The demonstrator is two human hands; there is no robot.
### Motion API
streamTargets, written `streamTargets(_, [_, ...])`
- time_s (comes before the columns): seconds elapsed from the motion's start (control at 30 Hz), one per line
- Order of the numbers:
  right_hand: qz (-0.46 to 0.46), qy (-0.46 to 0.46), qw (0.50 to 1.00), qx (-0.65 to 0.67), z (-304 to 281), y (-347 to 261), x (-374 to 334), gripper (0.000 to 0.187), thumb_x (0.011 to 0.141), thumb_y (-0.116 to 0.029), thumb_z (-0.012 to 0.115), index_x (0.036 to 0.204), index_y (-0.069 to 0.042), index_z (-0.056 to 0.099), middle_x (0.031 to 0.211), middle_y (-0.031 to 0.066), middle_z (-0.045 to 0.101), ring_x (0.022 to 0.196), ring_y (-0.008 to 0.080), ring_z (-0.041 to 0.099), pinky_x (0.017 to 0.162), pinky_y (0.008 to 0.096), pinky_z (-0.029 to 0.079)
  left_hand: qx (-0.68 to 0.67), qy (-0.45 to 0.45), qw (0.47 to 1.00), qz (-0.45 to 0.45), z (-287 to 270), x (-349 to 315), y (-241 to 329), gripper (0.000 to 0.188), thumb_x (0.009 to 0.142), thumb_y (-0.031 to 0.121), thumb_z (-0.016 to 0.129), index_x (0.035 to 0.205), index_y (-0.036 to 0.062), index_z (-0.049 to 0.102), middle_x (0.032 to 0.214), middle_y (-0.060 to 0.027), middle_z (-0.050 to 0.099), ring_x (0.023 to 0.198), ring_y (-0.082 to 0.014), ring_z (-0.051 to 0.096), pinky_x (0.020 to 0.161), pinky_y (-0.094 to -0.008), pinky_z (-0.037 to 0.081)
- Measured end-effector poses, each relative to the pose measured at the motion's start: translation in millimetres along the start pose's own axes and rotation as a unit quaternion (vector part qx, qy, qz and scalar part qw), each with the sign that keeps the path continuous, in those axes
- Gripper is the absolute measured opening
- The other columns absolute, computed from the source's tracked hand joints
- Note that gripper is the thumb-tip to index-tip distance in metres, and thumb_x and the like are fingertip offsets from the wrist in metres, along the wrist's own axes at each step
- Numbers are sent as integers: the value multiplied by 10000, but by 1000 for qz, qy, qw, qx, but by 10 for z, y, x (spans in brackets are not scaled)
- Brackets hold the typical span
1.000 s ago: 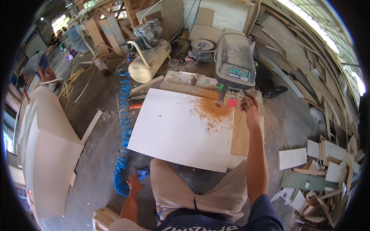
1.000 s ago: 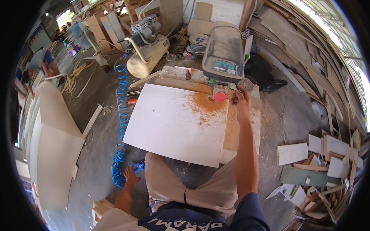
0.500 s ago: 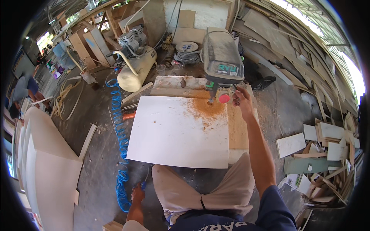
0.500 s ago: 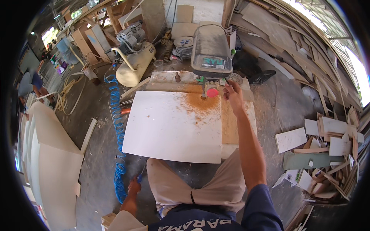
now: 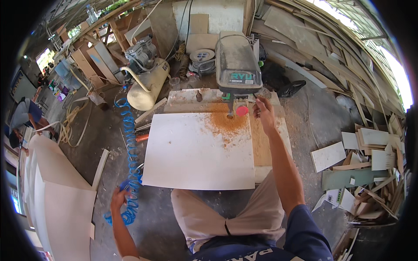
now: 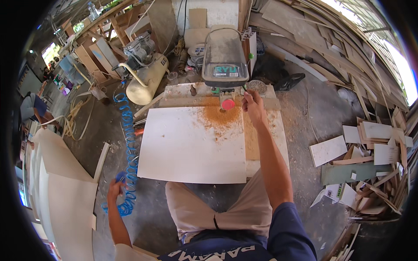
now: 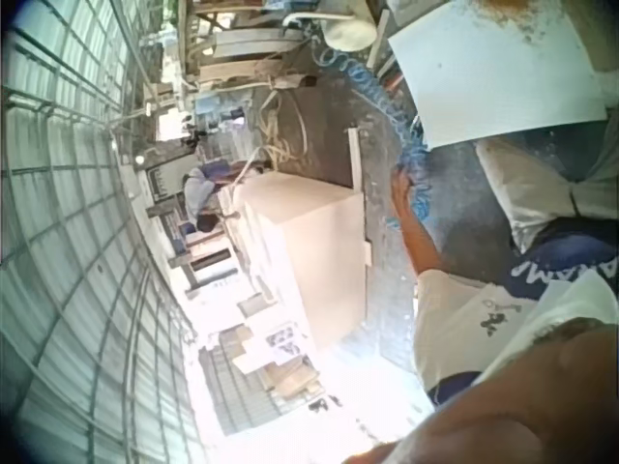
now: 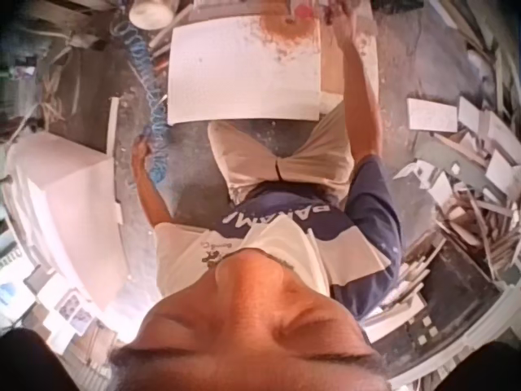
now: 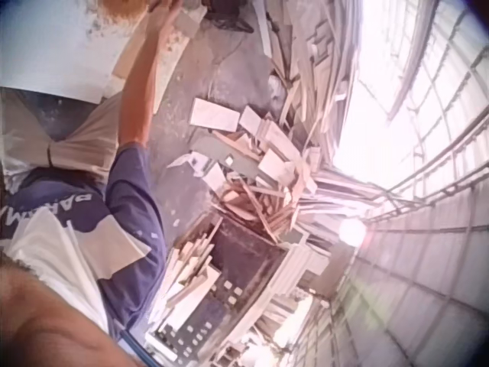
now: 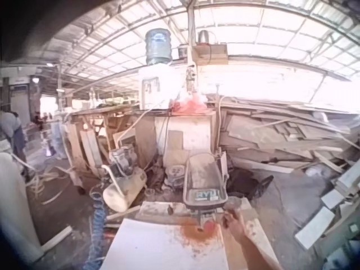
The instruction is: The person positions a white wood panel under a drill press, lowers the drill to create a hole, clears sawdust with an air blower, and then flips the panel to repeat the process.
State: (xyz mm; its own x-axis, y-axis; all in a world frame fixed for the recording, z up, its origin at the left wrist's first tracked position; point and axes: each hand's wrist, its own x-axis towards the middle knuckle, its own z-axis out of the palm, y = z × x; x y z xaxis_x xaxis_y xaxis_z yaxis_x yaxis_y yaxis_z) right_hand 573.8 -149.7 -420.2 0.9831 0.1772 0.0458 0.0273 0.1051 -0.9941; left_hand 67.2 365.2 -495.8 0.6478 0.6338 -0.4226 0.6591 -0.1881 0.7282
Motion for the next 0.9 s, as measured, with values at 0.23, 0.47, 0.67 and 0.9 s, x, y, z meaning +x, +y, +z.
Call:
streamTargets(0.23, [27,-22,999,-5,135,-114,16,411,1040,-287,596,1345,-14,561,810,29,610,625,107,562,559,278,453,118,-26,993,-4,359,687,1368,211,782,177,588,765,-32,616,637,-179,683,385,-213,528,357,-356,368])
streamTargets(0.47, [15,-18,1000,9,46,-82,15,398,1043,-279,593,1342,-18,561,819,30,614,637,111,569,571,278,462,79,-103,991,11,1002,945,2374,202,794,172,582,824,-19,642,616,-165,672,429,-210,585,340,-334,334])
streamTargets(0.67, [13,-28,999,34,113,-54,51,381,1037,-278,606,1302,-4,580,786,27,604,595,100,551,537,268,436,109,-169,979,-28,1572,1245,2590,152,793,147,557,701,26,567,630,-231,675,335,-154,392,322,-328,227])
streamTargets(0.9, [0,-24,999,33,97,-91,27,348,1035,-274,615,1245,3,617,762,26,607,578,93,544,519,261,426,86,-141,986,-18,1962,1289,2724,182,805,177,585,738,10,602,619,-210,666,356,-164,448,334,-324,263])
